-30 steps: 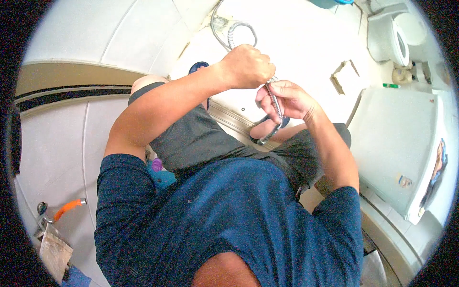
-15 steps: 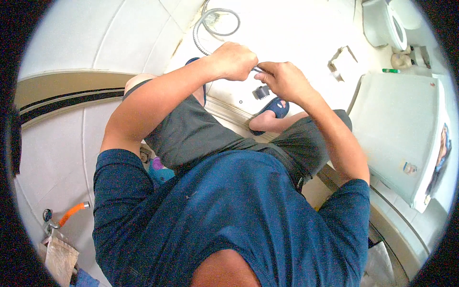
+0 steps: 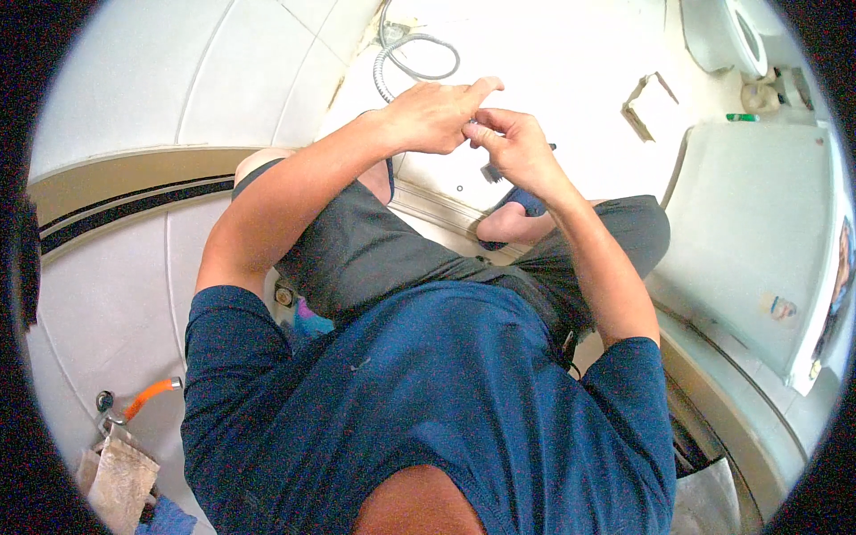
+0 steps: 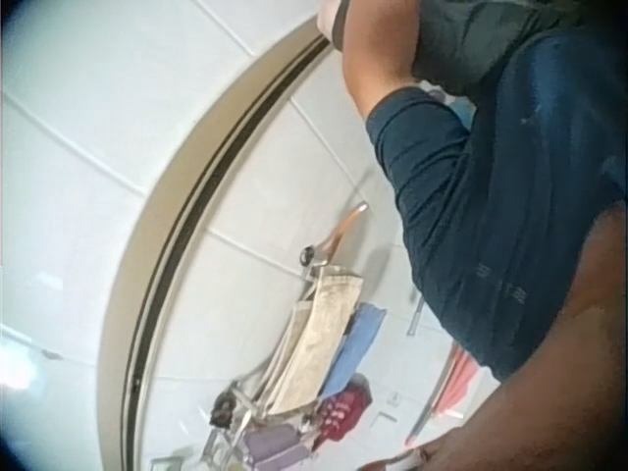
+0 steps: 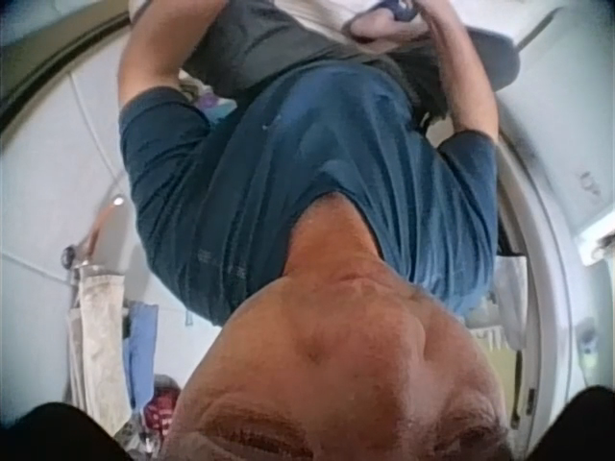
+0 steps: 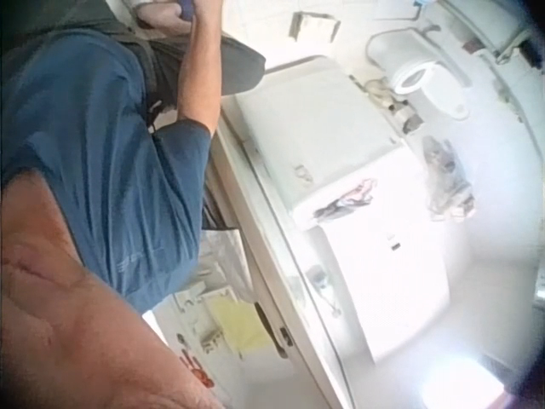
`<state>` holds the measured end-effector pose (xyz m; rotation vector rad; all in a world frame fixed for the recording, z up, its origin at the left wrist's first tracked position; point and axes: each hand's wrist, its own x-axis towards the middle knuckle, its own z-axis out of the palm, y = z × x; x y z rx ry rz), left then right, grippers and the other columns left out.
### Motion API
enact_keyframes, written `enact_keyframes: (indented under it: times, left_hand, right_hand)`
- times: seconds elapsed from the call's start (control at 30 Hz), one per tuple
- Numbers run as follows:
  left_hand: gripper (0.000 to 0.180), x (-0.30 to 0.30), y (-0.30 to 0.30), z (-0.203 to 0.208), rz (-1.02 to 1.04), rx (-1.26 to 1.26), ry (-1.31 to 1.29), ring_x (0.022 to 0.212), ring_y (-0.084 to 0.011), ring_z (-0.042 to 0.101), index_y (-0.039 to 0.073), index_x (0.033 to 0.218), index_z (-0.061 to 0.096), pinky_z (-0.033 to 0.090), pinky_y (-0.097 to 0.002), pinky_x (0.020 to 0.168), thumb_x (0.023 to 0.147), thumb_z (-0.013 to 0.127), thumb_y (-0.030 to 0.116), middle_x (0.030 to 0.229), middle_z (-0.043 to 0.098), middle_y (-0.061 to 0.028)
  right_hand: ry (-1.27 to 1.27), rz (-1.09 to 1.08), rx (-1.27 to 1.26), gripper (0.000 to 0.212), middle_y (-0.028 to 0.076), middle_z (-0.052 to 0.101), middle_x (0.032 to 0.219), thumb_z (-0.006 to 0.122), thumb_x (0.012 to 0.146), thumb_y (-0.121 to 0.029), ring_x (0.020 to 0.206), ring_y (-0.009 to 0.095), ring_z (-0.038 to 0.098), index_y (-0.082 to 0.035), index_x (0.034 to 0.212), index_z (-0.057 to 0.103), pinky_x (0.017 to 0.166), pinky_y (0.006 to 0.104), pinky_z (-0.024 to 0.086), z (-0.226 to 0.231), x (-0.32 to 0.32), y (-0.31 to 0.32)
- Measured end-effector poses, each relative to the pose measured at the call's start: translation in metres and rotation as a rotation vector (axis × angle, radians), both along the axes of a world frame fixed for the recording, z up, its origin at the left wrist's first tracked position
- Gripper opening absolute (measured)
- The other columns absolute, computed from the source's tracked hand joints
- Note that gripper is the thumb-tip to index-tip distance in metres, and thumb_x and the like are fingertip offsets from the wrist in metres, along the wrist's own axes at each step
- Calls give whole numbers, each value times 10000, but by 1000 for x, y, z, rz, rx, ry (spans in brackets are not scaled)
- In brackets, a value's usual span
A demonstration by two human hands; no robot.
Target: The person holds a flexible metal shower hose and a bidet sprayer head, attempting to connect or disconnect them while using a piece of steel wool to clean the connection point.
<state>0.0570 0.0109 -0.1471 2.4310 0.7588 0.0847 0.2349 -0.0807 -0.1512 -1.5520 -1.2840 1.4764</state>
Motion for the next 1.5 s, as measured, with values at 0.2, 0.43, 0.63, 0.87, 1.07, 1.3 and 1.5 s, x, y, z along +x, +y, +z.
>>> enact_keyframes:
  times: [0.2,0.43,0.63,0.87,1.07,1.3,1.5]
  left_hand:
    - [787,-1,4,-3,-20,115,-75,1056,-399,703,122,1510,413,572,-519,823,807,767,122,1224,686,-181]
    - [851,-28,-15,2,90,544,-395,1117,-360,642,63,1460,462,551,-430,909,736,885,202,1249,628,-176]
    - [564,-13,-70,-26,1257,-1361,-911,1110,-260,631,-9,1305,571,535,-397,928,925,809,334,1167,623,-170]
    - [345,23,-41,-49,1222,-1683,-1406,957,-326,673,38,1111,554,574,-479,911,979,754,285,972,635,-142]
    - [338,17,-28,-47,1128,-1739,-1443,572,-143,510,128,965,548,561,-404,812,964,771,383,636,515,30]
    - [426,8,-30,-55,993,-1701,-1417,468,-135,423,160,859,530,433,-339,545,941,770,503,596,468,37]
    - [478,-10,-32,-34,948,-1751,-1396,428,-123,369,188,747,513,369,-323,505,930,762,552,545,402,56]
  right_hand:
    - [-47,-96,152,237,39,735,805,699,988,-156,615,86,572,20,1137,753,549,297,465,-13,-9,-2]
    - [-327,-177,340,228,174,728,803,706,967,-147,637,174,665,-4,1140,744,613,344,525,-23,-11,1]
    - [-607,-142,651,220,219,712,883,701,961,-128,780,399,706,-4,1144,698,691,463,553,-34,-14,-1]
    - [-724,-51,864,305,227,706,938,717,918,-32,794,423,700,-1,1211,637,634,461,566,-39,-50,-20]
    - [-444,6,820,281,212,724,914,750,940,-159,706,312,739,20,1134,653,618,366,601,-21,-41,-14]
    - [474,181,-503,575,183,730,972,534,1086,-463,778,240,733,93,1183,641,730,362,616,-9,-7,-5]
    - [878,463,-664,534,297,701,1198,534,1088,-345,991,390,755,130,1328,577,829,430,636,-17,-12,-2]
